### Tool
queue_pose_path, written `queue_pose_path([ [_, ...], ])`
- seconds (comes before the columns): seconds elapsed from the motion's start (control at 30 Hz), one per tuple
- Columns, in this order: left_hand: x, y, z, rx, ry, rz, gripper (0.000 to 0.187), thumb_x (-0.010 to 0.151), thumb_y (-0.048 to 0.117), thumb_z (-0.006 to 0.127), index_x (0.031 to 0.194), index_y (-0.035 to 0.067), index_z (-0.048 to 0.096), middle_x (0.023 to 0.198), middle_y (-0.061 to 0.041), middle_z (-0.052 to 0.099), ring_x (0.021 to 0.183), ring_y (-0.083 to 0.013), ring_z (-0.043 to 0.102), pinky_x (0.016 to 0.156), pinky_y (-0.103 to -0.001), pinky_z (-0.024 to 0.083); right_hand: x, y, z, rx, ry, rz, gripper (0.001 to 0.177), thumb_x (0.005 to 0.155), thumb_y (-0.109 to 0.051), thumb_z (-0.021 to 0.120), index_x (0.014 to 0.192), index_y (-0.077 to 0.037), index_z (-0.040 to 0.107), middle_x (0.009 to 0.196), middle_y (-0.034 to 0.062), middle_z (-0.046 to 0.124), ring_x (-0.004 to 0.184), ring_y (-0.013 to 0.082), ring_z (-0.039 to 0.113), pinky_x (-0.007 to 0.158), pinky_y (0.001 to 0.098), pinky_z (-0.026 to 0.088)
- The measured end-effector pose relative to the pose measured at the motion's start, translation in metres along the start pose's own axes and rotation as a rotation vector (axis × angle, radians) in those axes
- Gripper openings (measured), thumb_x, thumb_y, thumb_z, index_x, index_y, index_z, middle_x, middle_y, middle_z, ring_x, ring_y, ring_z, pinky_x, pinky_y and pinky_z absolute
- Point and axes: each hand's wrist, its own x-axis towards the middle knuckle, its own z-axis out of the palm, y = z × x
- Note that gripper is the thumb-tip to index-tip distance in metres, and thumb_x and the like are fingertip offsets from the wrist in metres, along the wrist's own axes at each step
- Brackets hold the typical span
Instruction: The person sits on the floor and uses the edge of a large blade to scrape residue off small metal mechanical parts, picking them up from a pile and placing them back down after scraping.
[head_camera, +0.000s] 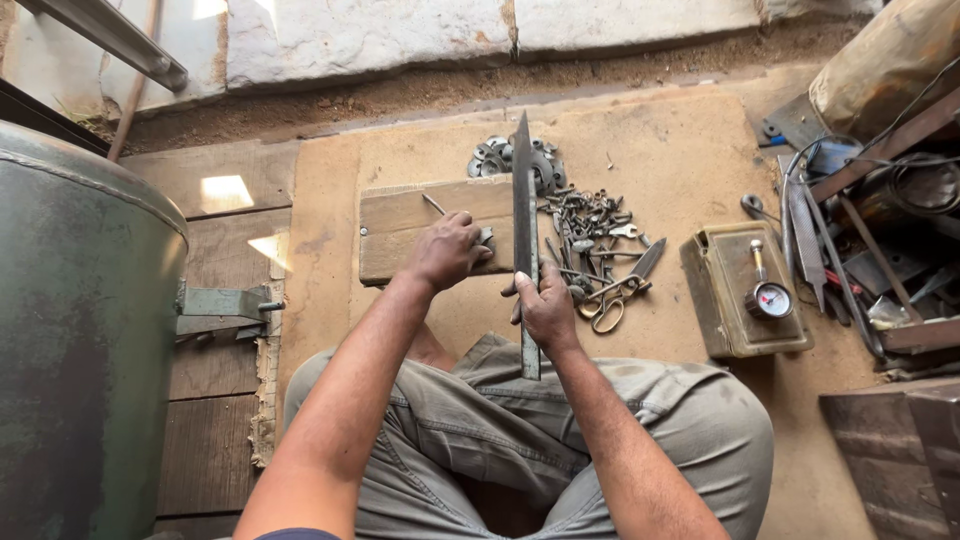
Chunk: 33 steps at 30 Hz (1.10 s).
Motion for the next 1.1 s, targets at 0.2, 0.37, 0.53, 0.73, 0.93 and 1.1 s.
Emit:
queue_pose_path([
  [0.2,-0.03,-0.004,0.015,0.059,0.295,0.235,0.032,0.095,0.03,0.066,0.118,0.007,0.07,0.124,-0.009,0.064,0.128,-0.0282,0.053,0.107,-0.048,0.035,-0.003,-0.001,0.002,-0.193,0.021,-0.08,0.026,0.102,-0.014,0.057,0.125,-0.002,0.054,0.078,0.0037,0.071,0.046,0.0084,0.057,0.044,0.0244,0.049],
  [0.37,-0.035,-0.005,0.024,0.131,0.56,0.265,0.028,0.094,0.028,0.067,0.115,0.011,0.069,0.133,-0.023,0.06,0.134,-0.0386,0.047,0.112,-0.05,0.036,-0.008,-0.004,0.007,-0.276,0.023,-0.072,0.026,0.102,-0.015,0.058,0.125,-0.004,0.056,0.076,0.0036,0.072,0.048,0.0085,0.06,0.046,0.0257,0.051],
  [0.53,-0.036,0.001,0.004,0.084,0.662,0.301,0.027,0.1,0.021,0.061,0.118,0.001,0.066,0.124,-0.017,0.064,0.129,-0.0344,0.058,0.117,-0.049,0.043,-0.008,-0.005,0.009,-0.332,0.044,-0.1,0.021,0.103,-0.015,0.058,0.119,-0.003,0.06,0.076,0.0039,0.073,0.047,0.0095,0.061,0.047,0.0273,0.051],
  [0.73,-0.038,0.007,-0.024,0.106,0.4,0.145,0.03,0.111,0.027,0.054,0.105,0.0,0.065,0.102,-0.017,0.065,0.102,-0.032,0.065,0.096,-0.047,0.051,-0.006,-0.008,0.012,-0.224,0.046,-0.037,0.03,0.101,-0.016,0.057,0.129,-0.005,0.054,0.076,0.0024,0.072,0.048,0.0069,0.058,0.044,0.0248,0.049],
  [0.93,-0.038,0.013,-0.009,-0.171,0.314,0.088,0.031,0.104,0.028,0.059,0.109,-0.001,0.068,0.105,-0.022,0.067,0.093,-0.0362,0.067,0.081,-0.05,0.054,-0.007,-0.01,0.011,-0.201,0.033,-0.076,0.026,0.102,-0.013,0.057,0.126,-0.002,0.055,0.077,0.0034,0.072,0.048,0.0076,0.058,0.045,0.0251,0.049],
  [1.1,-0.049,0.017,0.021,-0.527,0.382,0.004,0.025,0.099,0.027,0.064,0.107,0.005,0.074,0.108,-0.014,0.068,0.101,-0.033,0.066,0.088,-0.045,0.054,-0.009,-0.013,0.005,-0.211,0.016,-0.073,0.031,0.098,-0.009,0.056,0.128,-0.002,0.055,0.078,0.0037,0.072,0.048,0.0089,0.059,0.045,0.026,0.05],
])
